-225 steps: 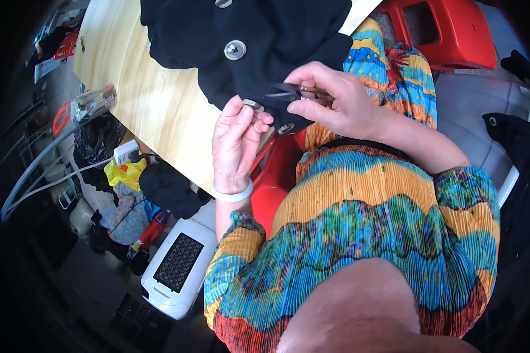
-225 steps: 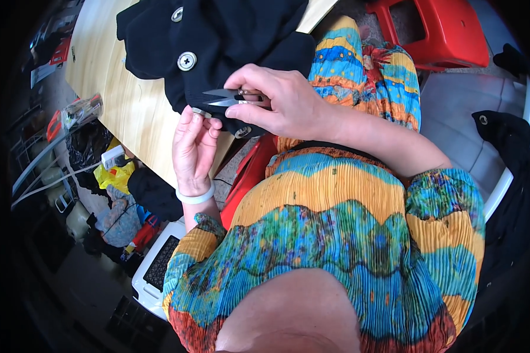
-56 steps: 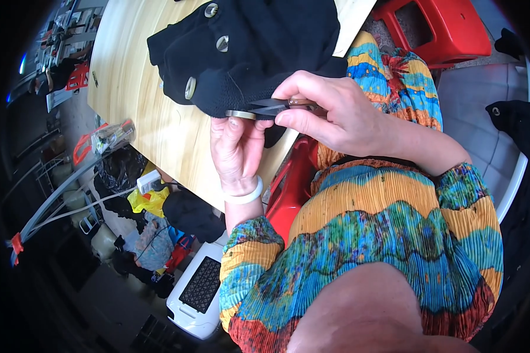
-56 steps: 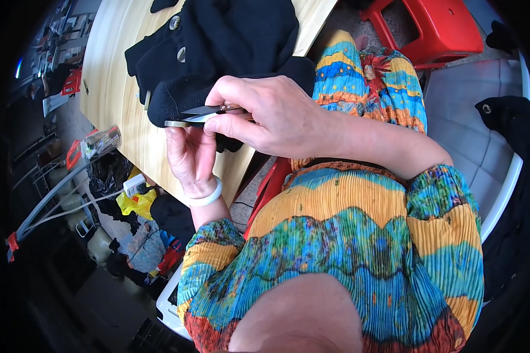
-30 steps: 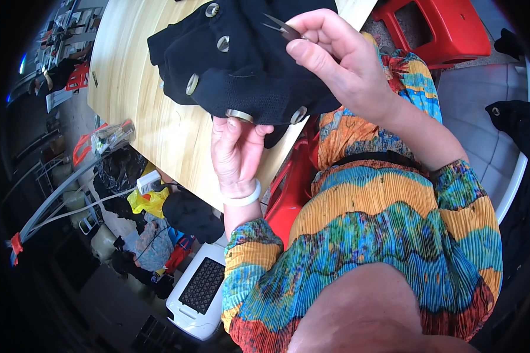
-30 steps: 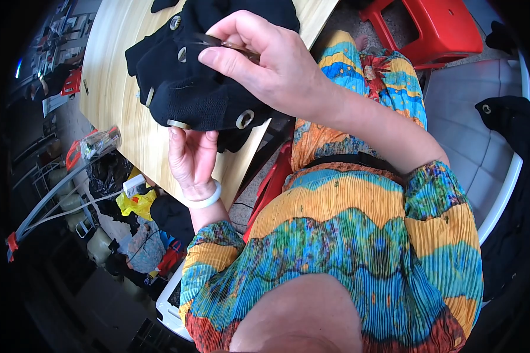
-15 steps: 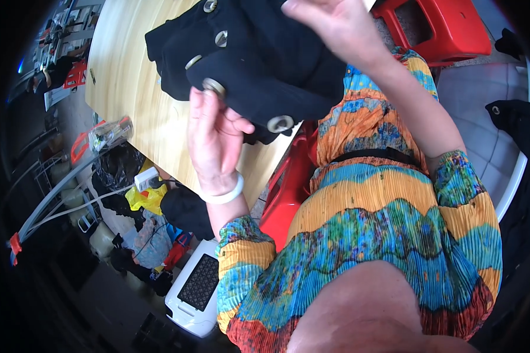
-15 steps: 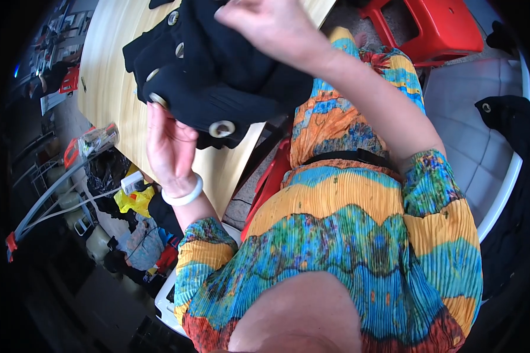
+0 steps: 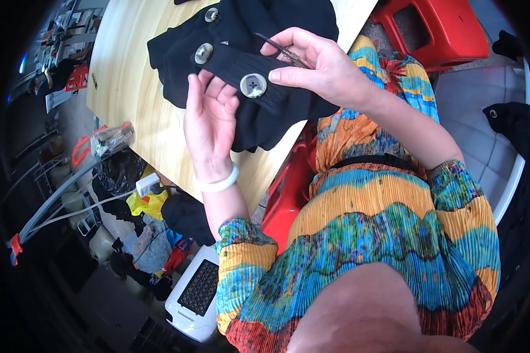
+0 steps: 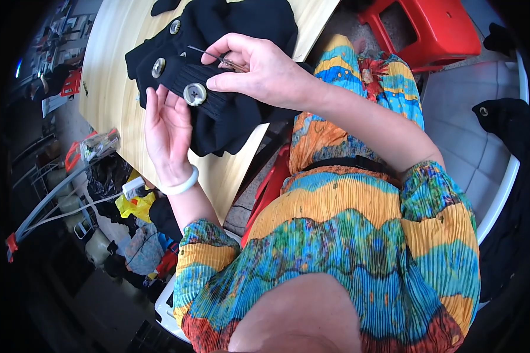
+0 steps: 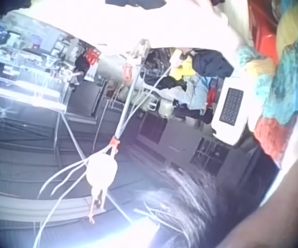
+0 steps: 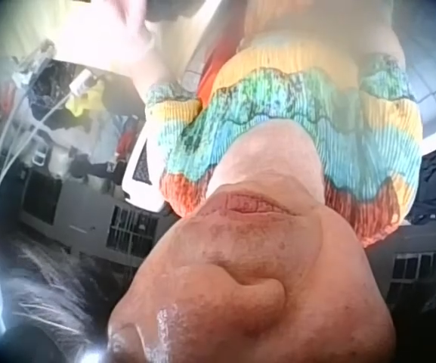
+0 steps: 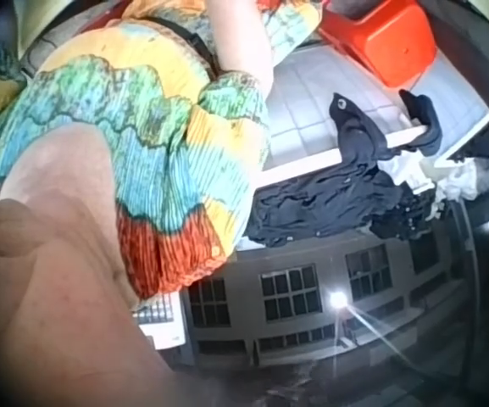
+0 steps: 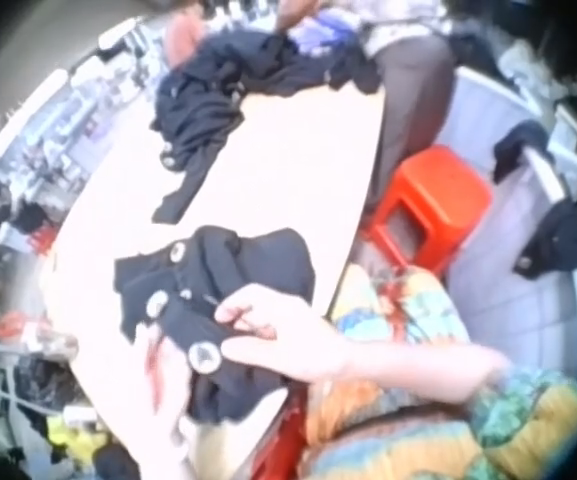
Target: Trim excess thread from black garments using thread nippers.
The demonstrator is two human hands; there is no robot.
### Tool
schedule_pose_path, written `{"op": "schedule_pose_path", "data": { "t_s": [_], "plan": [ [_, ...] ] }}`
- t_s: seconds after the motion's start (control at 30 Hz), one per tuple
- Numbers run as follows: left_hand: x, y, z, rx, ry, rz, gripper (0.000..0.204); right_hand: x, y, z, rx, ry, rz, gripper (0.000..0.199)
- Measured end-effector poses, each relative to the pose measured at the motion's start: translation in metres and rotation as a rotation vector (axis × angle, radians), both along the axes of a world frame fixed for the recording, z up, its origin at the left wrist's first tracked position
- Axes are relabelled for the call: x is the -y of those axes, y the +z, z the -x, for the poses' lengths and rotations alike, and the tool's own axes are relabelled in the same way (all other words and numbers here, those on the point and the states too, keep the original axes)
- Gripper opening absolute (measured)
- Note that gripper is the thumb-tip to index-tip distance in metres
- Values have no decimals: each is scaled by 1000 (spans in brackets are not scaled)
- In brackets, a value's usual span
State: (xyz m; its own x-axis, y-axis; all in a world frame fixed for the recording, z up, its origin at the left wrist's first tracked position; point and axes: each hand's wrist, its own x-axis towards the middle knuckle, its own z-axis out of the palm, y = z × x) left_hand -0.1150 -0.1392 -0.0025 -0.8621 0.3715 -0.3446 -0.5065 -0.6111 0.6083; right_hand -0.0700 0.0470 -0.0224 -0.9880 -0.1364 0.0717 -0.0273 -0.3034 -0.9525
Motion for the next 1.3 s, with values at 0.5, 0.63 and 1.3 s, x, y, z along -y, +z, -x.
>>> {"op": "schedule_pose_path", "data": {
  "t_s": [0.5,0.63,1.3],
  "plan": [
    [1,5,-30,92,-130,-48,25,1,15,-7,-197,-302,-333,41],
    [-1,-10,-32,142,-133,-261,26,-1,32,-21,-386,-286,-413,36],
    [-7,-6,-39,-76,-261,-25,14,-21,33,1,-629,-466,-670,19]
  ]
}}
